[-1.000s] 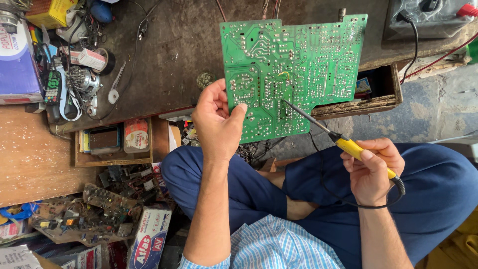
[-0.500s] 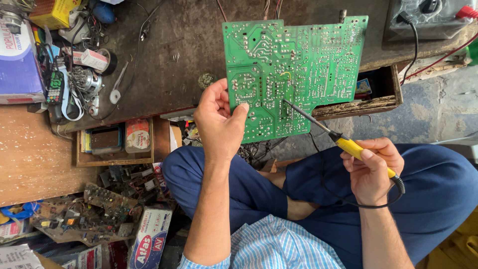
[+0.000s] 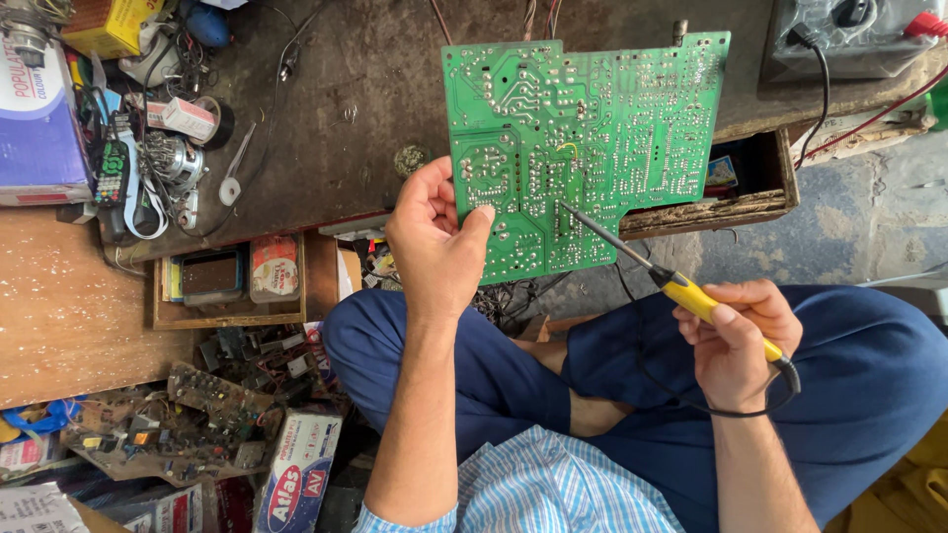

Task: The person sits on the floor holding a green circuit board on their lap and solders points on the board with a soldering iron, working across different spots. They then brush the board, unplug the soldering iron, and set the board on the workbench.

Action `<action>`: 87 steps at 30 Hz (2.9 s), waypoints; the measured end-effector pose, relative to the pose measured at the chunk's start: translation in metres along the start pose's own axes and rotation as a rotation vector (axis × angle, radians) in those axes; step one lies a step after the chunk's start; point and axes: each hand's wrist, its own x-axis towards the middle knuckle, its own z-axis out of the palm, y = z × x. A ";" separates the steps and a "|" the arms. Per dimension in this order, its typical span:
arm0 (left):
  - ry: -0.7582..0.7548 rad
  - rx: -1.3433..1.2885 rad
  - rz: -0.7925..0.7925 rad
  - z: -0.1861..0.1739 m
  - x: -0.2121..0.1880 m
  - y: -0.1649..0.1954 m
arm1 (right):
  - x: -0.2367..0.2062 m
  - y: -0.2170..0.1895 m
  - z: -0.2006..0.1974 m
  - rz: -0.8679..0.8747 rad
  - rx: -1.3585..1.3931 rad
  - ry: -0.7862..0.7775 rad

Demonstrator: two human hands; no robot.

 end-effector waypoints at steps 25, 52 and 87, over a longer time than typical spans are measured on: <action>-0.014 -0.016 0.011 0.003 -0.023 -0.004 | -0.042 -0.033 0.037 -0.318 -0.478 -0.092; -0.014 -0.003 -0.010 0.004 -0.022 -0.003 | -0.038 -0.029 0.038 -0.328 -0.489 -0.109; -0.012 -0.010 -0.001 0.004 -0.020 -0.004 | -0.037 -0.029 0.037 -0.327 -0.498 -0.106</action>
